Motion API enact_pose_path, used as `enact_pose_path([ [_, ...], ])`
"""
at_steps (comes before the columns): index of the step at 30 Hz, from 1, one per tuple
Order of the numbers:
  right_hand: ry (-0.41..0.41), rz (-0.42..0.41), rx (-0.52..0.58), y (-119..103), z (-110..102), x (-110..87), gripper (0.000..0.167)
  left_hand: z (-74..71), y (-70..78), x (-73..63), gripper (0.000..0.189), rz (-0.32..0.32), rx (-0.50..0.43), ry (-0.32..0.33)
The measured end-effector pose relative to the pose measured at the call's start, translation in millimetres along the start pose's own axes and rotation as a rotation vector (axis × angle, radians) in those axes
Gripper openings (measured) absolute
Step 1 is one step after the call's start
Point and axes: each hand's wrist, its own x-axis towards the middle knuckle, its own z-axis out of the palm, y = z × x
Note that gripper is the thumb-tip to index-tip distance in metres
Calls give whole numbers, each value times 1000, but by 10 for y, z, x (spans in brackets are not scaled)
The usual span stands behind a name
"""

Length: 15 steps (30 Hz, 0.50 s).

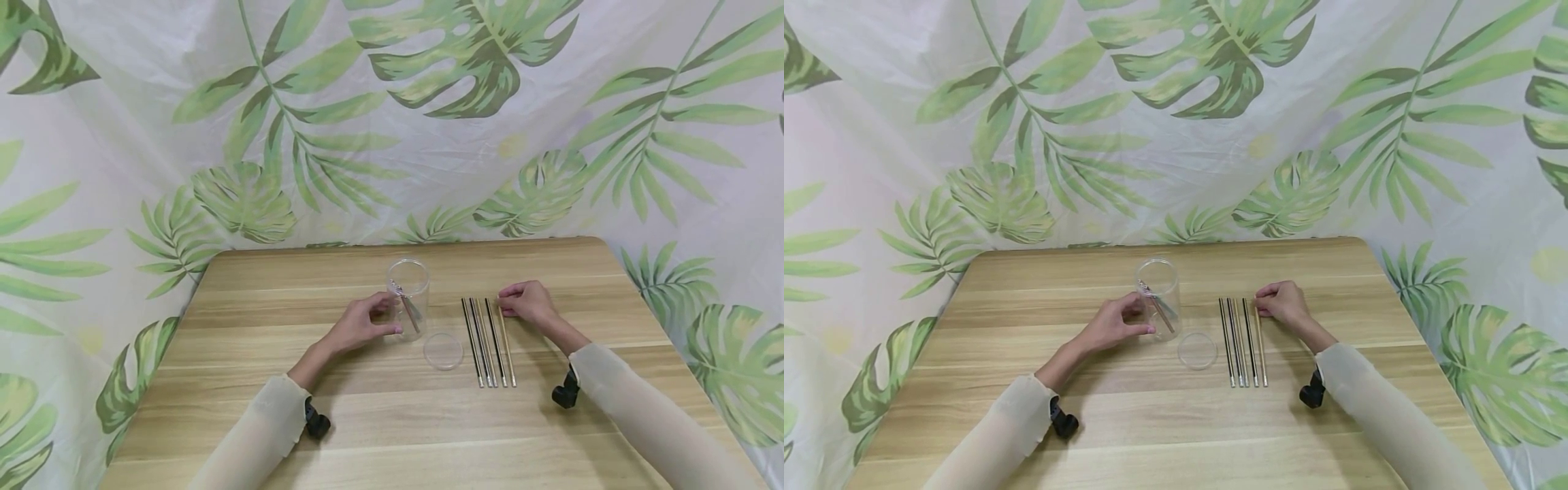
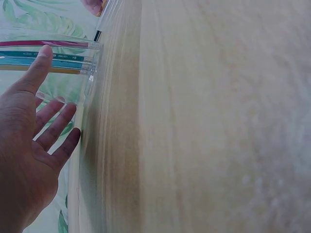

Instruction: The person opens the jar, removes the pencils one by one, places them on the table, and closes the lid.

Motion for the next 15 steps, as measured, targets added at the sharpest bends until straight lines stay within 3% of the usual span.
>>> enact_pose_path([
  [15,25,-29,-107,-39,42,-23,21,0,15,0,66,-8,5,-2],
])
